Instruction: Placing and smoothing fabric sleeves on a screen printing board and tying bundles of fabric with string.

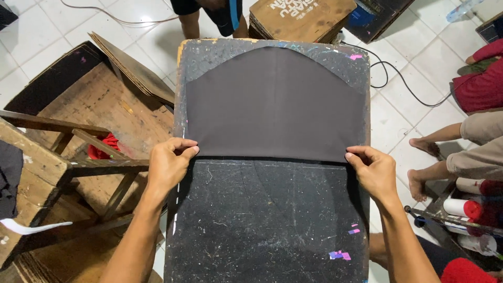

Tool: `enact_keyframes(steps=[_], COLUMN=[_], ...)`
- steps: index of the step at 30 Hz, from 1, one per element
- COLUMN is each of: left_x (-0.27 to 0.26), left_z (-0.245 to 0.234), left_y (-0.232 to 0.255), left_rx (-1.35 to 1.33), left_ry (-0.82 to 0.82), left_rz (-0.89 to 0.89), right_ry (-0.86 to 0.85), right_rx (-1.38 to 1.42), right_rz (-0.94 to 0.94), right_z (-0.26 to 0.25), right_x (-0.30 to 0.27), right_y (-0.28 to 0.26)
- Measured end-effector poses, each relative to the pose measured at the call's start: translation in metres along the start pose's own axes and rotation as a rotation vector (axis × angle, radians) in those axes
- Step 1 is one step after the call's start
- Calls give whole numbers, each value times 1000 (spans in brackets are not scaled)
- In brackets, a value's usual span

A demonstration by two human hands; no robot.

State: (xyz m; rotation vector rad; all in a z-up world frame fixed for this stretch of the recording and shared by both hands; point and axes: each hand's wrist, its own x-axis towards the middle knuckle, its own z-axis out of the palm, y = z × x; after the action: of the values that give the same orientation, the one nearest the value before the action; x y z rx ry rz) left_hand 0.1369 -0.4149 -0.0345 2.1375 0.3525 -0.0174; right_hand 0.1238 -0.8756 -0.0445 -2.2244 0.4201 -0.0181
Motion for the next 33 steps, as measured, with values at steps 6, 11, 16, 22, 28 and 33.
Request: enact_keyframes(steps=[6,11,16,22,28,33], left_x=[-5,-8,-8,33,112,137], left_z=[1,2,2,-22,-4,4], left_y=[-4,-7,-11,46,44,35], left_rx=[20,26,51,84,279,316], left_ry=[6,9,15,-23,54,0], left_rz=[23,33,39,-83,255,139], right_ry=[8,12,30,68,28,-88], right_rx=[-28,-47,-86,-314,-210,-182], right_rz=[3,-25,-76,-225,-464,-197], right_z=[-3,-3,-2,-18,-6,-11], right_x=[-7,-13,-12,48,123,141], right_y=[-3,-8,1,4,-25,-20])
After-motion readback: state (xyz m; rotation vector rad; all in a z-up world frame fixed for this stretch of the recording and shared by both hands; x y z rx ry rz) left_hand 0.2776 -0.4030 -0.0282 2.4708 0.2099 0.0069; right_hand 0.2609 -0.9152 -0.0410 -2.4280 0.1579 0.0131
